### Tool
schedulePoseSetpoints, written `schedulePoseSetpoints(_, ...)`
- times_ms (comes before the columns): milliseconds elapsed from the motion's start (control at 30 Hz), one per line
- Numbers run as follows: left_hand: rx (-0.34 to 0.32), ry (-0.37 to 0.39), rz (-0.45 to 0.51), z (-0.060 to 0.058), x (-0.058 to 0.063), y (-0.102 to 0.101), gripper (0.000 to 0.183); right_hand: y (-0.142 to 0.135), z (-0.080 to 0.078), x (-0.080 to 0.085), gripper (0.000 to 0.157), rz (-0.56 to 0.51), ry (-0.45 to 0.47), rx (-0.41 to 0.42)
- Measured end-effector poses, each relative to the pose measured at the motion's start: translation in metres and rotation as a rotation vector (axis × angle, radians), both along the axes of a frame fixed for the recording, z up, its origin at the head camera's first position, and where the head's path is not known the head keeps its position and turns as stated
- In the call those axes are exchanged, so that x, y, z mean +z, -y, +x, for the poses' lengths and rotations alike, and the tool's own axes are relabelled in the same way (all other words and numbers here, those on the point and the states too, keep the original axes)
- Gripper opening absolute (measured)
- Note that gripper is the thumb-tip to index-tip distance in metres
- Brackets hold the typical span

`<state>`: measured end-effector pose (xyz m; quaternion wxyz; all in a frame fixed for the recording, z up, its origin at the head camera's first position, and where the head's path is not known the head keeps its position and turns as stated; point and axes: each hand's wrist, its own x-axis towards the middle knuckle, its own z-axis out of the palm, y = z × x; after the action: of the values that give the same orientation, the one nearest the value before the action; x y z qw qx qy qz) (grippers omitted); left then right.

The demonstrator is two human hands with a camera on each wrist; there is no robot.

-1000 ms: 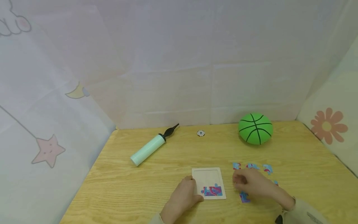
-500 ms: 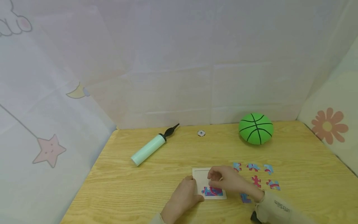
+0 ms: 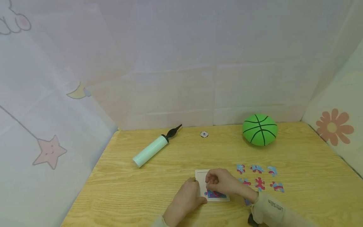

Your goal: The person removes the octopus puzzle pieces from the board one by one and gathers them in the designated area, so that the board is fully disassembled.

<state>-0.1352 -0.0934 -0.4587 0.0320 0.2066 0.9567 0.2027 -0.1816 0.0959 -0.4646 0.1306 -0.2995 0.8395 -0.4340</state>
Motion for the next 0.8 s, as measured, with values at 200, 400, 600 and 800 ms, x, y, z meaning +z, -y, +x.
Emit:
schedulePoseSetpoints(200,0.008,-0.009,-0.009,0.0005,0.0009,-0.0010,0.047,-0.0004,-0.0027,-0.0039,0.012,0.005,0.019,0.012)
schedulePoseSetpoints(400,0.004,-0.008,0.002,0.0005,0.0004,-0.0010,0.045,-0.0003,-0.0036,-0.0039,0.011,0.019,0.045,0.004)
schedulePoseSetpoints(600,0.001,-0.003,-0.013,0.0009,0.0002,-0.0009,0.048,0.0017,-0.0018,-0.0003,0.011,0.024,0.075,0.005)
schedulePoseSetpoints(800,-0.004,-0.005,-0.003,0.0011,0.0011,-0.0005,0.046,0.0012,-0.0014,0.0015,0.014,0.010,0.085,-0.007)
